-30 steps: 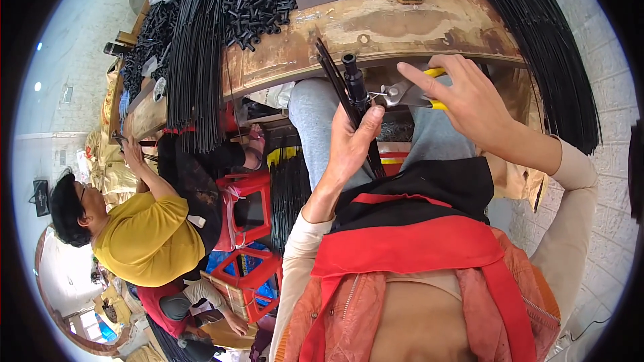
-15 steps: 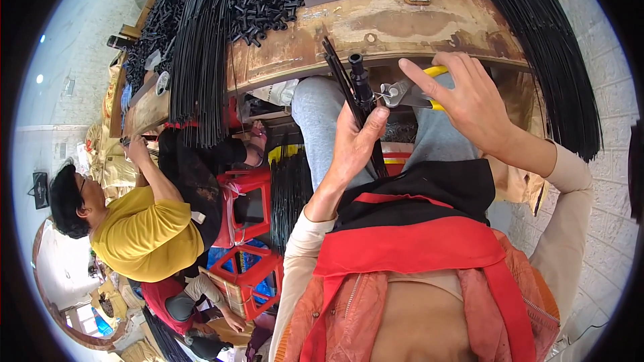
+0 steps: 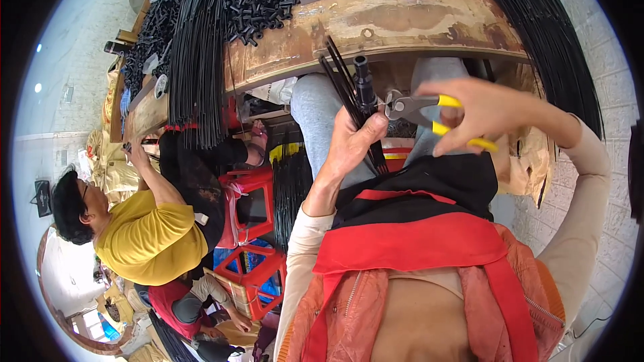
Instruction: Trimming the ends of cable bundles using wire cutters at an assembly station.
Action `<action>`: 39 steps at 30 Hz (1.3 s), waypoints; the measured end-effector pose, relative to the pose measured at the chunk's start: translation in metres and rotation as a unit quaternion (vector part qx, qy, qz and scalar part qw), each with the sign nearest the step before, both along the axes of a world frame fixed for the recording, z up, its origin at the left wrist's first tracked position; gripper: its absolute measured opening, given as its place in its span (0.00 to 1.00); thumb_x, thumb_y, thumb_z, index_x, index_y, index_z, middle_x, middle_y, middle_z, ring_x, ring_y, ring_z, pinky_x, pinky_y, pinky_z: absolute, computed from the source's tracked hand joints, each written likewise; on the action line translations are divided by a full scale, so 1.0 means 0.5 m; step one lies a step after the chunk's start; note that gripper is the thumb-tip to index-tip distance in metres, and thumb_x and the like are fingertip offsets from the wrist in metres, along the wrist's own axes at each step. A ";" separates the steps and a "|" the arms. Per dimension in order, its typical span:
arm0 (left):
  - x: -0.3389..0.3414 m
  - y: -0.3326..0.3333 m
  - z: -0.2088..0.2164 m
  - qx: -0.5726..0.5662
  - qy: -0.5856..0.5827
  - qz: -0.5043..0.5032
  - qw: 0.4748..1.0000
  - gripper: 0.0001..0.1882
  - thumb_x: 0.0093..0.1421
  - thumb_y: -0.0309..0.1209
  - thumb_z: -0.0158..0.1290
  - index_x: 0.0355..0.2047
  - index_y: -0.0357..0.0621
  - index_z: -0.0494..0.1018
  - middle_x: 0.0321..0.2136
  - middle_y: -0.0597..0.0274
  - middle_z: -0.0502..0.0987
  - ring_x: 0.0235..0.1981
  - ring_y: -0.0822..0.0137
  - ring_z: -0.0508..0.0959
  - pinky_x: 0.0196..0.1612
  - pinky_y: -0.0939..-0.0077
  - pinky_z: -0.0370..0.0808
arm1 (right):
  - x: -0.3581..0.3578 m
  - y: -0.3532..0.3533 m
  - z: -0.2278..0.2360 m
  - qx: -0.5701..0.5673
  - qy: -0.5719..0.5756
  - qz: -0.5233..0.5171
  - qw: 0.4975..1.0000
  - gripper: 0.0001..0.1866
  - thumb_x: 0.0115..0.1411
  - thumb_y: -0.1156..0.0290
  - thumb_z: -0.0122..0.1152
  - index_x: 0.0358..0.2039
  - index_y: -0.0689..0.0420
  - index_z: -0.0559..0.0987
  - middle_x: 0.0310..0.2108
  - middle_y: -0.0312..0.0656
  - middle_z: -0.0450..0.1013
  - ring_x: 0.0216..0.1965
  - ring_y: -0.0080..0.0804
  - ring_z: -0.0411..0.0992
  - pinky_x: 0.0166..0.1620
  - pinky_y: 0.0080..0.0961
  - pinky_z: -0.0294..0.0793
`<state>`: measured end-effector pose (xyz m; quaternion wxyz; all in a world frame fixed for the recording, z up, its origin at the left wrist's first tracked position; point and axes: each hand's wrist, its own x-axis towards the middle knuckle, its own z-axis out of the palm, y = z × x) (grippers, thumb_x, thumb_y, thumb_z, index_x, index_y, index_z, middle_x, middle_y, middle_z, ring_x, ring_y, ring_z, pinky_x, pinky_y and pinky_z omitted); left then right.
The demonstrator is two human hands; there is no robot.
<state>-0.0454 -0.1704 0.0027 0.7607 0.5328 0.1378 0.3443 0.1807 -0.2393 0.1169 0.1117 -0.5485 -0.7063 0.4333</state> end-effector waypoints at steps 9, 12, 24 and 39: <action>-0.003 0.011 -0.003 0.015 0.040 0.071 0.997 0.14 0.65 0.38 0.53 0.30 0.43 0.65 0.17 0.73 0.63 0.18 0.80 0.60 0.20 0.83 0.58 | -0.011 -0.011 -0.064 0.471 -0.153 -0.015 0.869 0.32 0.47 0.72 0.67 0.53 0.61 0.67 0.37 0.49 0.69 0.33 0.42 0.71 0.37 0.35 0.74; 0.000 0.024 -0.009 0.022 0.038 0.049 0.998 0.15 0.65 0.39 0.53 0.29 0.43 0.64 0.17 0.73 0.62 0.17 0.80 0.60 0.20 0.83 0.57 | -0.002 -0.004 -0.046 0.531 -0.235 0.026 0.814 0.31 0.50 0.72 0.66 0.54 0.60 0.66 0.36 0.49 0.69 0.34 0.48 0.73 0.37 0.36 0.75; 0.017 0.026 -0.009 -0.026 0.070 0.100 0.992 0.14 0.64 0.37 0.54 0.35 0.43 0.64 0.18 0.72 0.63 0.18 0.79 0.62 0.20 0.83 0.58 | -0.011 -0.006 -0.102 0.448 -0.090 -0.067 0.887 0.29 0.50 0.73 0.65 0.51 0.61 0.65 0.28 0.45 0.70 0.26 0.38 0.74 0.31 0.34 0.74; 0.007 0.050 0.023 -0.047 0.051 0.090 0.993 0.20 0.62 0.40 0.57 0.46 0.37 0.69 0.19 0.72 0.64 0.20 0.77 0.63 0.25 0.80 0.61 | -0.015 0.001 -0.116 0.441 -0.093 -0.076 0.890 0.28 0.53 0.73 0.63 0.54 0.60 0.67 0.37 0.48 0.70 0.34 0.45 0.73 0.37 0.33 0.73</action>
